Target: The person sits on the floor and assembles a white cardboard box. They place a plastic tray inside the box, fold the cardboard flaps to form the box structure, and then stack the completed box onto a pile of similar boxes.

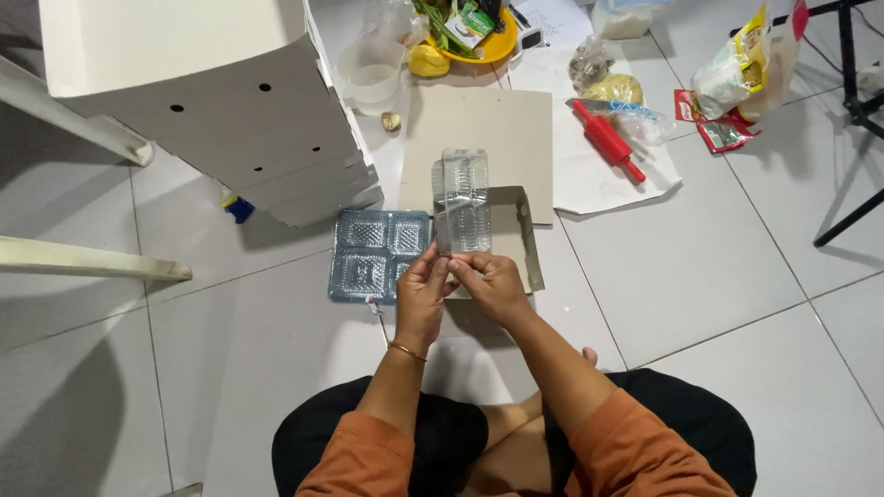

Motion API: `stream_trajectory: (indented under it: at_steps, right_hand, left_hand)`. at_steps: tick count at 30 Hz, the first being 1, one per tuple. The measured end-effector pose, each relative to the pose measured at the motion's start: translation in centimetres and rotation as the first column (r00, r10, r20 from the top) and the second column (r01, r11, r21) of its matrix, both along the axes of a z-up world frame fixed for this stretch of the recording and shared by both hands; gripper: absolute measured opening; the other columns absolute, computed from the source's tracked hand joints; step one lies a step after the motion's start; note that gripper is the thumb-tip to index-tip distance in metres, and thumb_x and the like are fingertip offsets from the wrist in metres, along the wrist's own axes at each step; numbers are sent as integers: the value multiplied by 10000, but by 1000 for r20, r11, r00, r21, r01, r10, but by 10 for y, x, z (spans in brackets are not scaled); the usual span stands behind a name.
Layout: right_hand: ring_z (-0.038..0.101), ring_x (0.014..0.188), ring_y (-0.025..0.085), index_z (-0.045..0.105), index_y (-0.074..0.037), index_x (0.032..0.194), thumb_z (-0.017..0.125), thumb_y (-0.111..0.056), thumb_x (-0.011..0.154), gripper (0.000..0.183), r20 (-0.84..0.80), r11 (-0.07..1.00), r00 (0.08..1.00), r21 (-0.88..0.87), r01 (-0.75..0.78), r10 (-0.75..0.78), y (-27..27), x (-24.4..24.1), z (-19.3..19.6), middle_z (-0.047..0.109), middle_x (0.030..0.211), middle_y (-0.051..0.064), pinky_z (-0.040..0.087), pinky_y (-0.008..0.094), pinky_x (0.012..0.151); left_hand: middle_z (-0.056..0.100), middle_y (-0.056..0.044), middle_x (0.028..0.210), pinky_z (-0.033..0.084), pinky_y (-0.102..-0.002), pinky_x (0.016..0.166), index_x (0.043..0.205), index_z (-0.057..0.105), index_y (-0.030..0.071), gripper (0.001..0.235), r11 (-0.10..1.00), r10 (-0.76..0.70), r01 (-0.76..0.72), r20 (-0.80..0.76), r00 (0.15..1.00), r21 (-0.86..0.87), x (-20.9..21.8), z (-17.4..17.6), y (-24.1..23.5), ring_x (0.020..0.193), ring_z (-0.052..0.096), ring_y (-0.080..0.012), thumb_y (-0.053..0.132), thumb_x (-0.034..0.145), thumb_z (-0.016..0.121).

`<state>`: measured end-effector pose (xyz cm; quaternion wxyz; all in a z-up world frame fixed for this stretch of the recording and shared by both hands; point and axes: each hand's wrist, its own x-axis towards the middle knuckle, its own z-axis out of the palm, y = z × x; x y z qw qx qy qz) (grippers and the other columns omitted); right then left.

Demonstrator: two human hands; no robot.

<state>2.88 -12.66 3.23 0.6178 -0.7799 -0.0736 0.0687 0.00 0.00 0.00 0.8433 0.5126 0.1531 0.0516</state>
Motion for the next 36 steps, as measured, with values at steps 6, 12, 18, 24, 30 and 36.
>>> stream_trajectory:
  at_steps: [6,12,18,24,30,36]
  right_hand:
    - [730,846,174,810,-90,1108,695,-149,965,194,-20,997,997,29,-76,76,-3,1,15,799,839,137,572,372,827]
    - [736,923,203,800,-97,1139,655,-178,1003,214,-17,991,992,-47,-122,121,-7,6,10,801,917,155,563,387,850]
    - [743,776,336,756,-92,970,626,-254,1014,211,439,910,884,-412,40,160,-1,1,-23,744,751,143,571,431,882]
    - [709,719,289,700,-129,866,617,-188,979,152,535,912,824,-406,59,185,0,1,-25,679,672,79,563,399,802]
    - [701,671,354,694,-122,851,618,-191,925,126,389,913,912,-405,42,131,-2,-3,-5,683,663,124,567,438,644]
    - [699,664,419,710,-122,865,576,-190,897,154,237,919,971,-379,110,-19,-21,0,29,691,655,176,526,478,593]
  left_hand:
    - [752,-91,1141,663,-318,792,1392,605,54,419,1000,-3,2,-14,1000,-29,1,-4,3,936,682,-125,136,985,661]
    - [756,-110,1094,664,-309,791,1406,589,51,416,996,-29,28,-12,1000,-80,1,-8,5,946,710,-148,163,1006,622]
    - [692,-198,1255,651,-366,854,1430,545,25,570,998,-64,64,-7,998,-23,2,1,1,1076,695,-231,128,911,757]
    - [704,-160,1273,645,-347,880,1443,535,51,508,997,-67,67,13,998,27,0,1,6,1112,691,-208,103,962,687]
    - [693,-244,1232,621,-448,914,1494,463,39,510,903,-40,-19,129,991,429,-2,-1,12,1125,695,-338,85,1003,592]
    - [740,-212,1130,604,-491,844,1464,512,89,480,634,148,-106,14,989,766,-12,8,32,1033,722,-390,118,986,542]
